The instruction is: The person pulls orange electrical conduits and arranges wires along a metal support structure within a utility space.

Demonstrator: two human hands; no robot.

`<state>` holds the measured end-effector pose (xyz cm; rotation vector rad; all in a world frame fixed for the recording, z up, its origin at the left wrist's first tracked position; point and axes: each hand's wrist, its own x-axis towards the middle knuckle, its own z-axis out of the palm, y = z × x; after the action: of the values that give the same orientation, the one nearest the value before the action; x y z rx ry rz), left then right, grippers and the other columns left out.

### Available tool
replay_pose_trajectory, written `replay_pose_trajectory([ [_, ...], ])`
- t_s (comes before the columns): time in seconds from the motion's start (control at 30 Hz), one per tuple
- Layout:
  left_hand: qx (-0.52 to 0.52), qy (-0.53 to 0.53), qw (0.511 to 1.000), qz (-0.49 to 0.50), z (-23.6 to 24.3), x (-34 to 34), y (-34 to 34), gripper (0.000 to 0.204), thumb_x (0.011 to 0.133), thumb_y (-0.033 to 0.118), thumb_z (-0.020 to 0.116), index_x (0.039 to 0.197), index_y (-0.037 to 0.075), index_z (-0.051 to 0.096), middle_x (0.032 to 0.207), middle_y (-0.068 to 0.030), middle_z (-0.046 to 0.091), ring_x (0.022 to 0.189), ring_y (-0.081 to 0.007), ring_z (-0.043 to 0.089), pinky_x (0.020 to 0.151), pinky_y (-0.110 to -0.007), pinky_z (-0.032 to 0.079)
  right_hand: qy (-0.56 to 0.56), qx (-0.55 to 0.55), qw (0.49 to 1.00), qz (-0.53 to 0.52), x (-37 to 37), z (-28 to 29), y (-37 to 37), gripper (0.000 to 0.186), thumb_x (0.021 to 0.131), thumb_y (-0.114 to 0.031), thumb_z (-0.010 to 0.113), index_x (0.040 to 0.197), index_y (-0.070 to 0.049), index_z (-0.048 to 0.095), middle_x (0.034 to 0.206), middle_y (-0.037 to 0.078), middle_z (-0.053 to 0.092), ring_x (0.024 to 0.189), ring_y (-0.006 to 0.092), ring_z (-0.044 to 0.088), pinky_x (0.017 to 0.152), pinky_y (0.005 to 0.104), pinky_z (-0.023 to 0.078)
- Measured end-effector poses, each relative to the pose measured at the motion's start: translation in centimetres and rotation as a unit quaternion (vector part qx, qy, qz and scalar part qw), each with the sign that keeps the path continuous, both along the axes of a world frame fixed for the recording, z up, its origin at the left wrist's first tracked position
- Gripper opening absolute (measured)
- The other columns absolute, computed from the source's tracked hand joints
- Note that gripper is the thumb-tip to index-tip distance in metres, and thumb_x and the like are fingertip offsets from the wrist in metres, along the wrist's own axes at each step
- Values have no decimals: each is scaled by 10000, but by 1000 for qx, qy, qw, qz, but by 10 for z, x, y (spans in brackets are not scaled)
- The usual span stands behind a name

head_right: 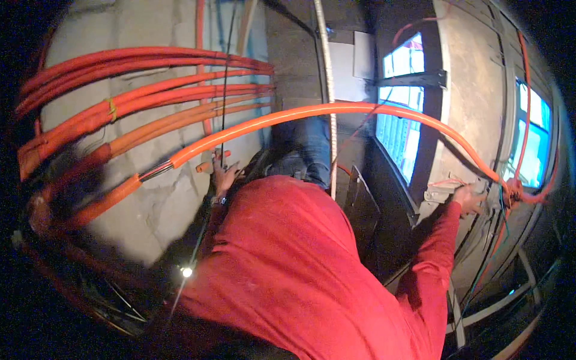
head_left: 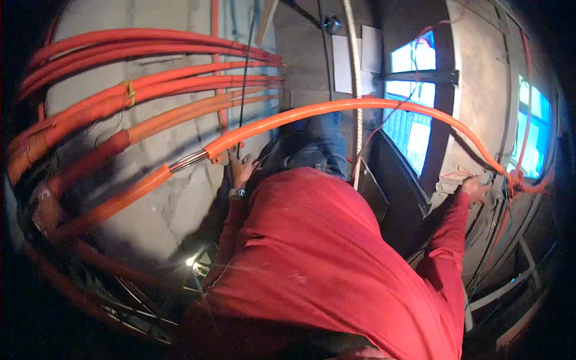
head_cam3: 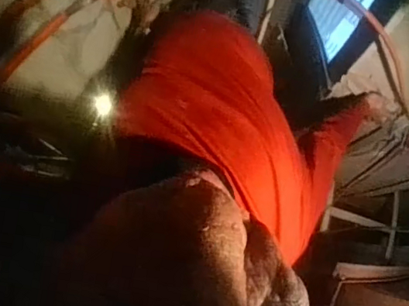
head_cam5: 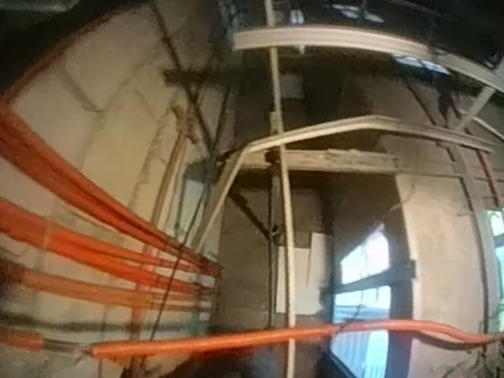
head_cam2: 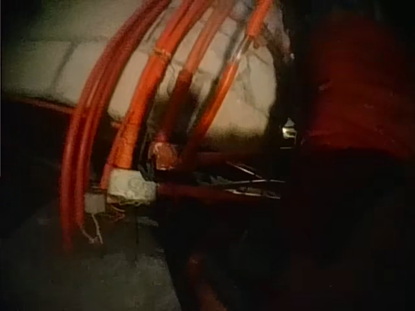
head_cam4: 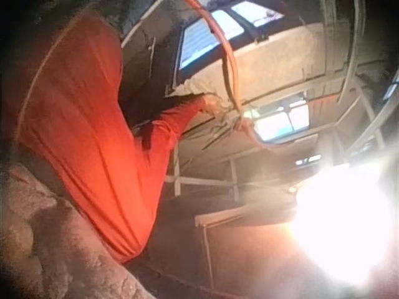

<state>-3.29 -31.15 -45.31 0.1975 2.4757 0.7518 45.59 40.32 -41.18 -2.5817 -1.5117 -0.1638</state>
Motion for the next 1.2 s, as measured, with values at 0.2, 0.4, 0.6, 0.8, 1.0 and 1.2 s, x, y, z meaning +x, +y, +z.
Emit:
replay_pose_trajectory([
  [0.2,114,-172,954,219,33,0,40,1015,838,97,754,1611,-59,114,1575,-263,366,1437,-373,432,1162,-480,427,46,6,999,-1,-33,30,-17,804,945,-672,491,1612,-257,323,1607,406,178,1470,575,287,1096,773,275],
  [0.4,86,-171,955,228,52,-2,61,985,876,-14,677,1622,34,37,1538,-209,404,1189,-350,642,752,-402,667,26,4,1000,-12,-28,30,-16,762,960,-662,476,1608,-285,340,1641,364,163,1475,533,313,1099,757,285],
  [0.6,-87,-38,993,64,26,-4,21,900,825,128,694,1551,-89,208,1480,-286,473,1283,-426,573,1058,-463,521,27,1,1000,8,-23,14,-12,747,960,-631,501,1609,-302,330,1636,394,141,1479,548,299,1123,754,255],
  [0.8,-57,-23,998,24,23,-5,21,907,817,151,707,1514,-169,224,1547,-310,396,1490,-412,346,1258,-427,235,19,26,999,13,-17,9,-9,828,942,-713,467,1615,-258,310,1579,422,223,1438,593,319,1100,778,251],
  [1.0,-11,21,992,123,5,12,26,841,842,91,678,1503,-153,219,1287,-307,583,1005,-371,668,879,-429,539,2,12,1000,1,-14,2,-5,737,963,-641,493,1595,-294,338,1596,420,198,1458,567,318,1080,749,315],
  [1.2,-3,217,976,33,-45,-3,12,734,888,111,688,1478,-93,302,1270,-257,600,943,-359,702,829,-447,579,-5,23,999,-30,-5,7,-6,709,971,-643,476,1595,-345,319,1624,355,224,1461,527,345,1076,741,324],
])
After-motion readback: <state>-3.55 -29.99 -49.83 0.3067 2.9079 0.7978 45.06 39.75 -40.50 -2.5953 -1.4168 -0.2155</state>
